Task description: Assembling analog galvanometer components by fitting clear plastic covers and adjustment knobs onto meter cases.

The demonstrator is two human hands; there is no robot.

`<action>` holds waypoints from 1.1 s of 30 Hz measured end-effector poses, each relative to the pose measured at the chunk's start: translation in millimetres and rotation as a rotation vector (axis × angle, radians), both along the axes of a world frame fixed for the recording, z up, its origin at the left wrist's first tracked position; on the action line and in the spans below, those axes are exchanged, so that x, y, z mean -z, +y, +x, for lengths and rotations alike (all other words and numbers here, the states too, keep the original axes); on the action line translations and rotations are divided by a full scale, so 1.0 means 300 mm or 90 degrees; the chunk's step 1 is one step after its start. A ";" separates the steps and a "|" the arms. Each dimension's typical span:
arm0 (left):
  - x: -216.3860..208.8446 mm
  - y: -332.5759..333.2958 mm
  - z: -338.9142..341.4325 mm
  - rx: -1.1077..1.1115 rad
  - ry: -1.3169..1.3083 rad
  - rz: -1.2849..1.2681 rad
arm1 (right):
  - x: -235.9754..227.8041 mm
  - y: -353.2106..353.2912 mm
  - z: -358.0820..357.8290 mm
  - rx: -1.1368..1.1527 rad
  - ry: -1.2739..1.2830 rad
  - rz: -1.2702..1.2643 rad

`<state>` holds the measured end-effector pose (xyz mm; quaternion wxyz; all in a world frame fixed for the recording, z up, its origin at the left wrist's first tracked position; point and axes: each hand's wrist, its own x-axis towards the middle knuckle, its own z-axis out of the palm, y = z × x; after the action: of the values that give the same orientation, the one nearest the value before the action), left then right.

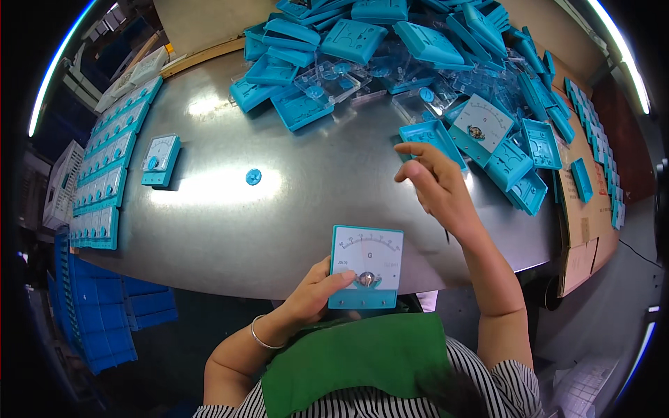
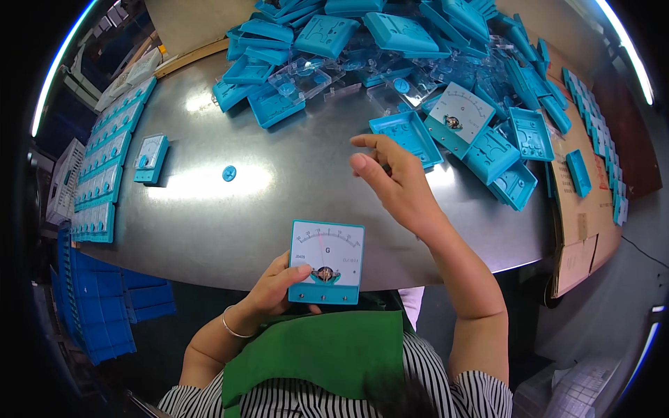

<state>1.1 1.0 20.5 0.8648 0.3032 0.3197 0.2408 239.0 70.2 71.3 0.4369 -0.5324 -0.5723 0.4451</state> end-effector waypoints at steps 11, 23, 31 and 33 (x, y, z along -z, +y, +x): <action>-0.008 -0.011 0.035 -0.062 0.007 -0.004 | -0.097 -0.139 -0.174 -0.109 0.520 0.180; -0.021 -0.049 0.065 -0.071 0.015 0.005 | -0.042 -0.189 -0.164 -0.068 0.502 0.161; 0.003 -0.063 0.050 -0.041 0.088 0.209 | -0.058 -0.139 -0.116 0.015 0.591 -0.072; 0.016 -0.061 0.032 -0.052 0.072 0.162 | -0.094 -0.154 -0.039 0.009 0.547 0.011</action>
<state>10.8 -17.2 15.6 0.7894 0.4102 0.3470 0.2970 227.2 23.9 99.6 0.6431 -0.2991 -0.3381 0.6186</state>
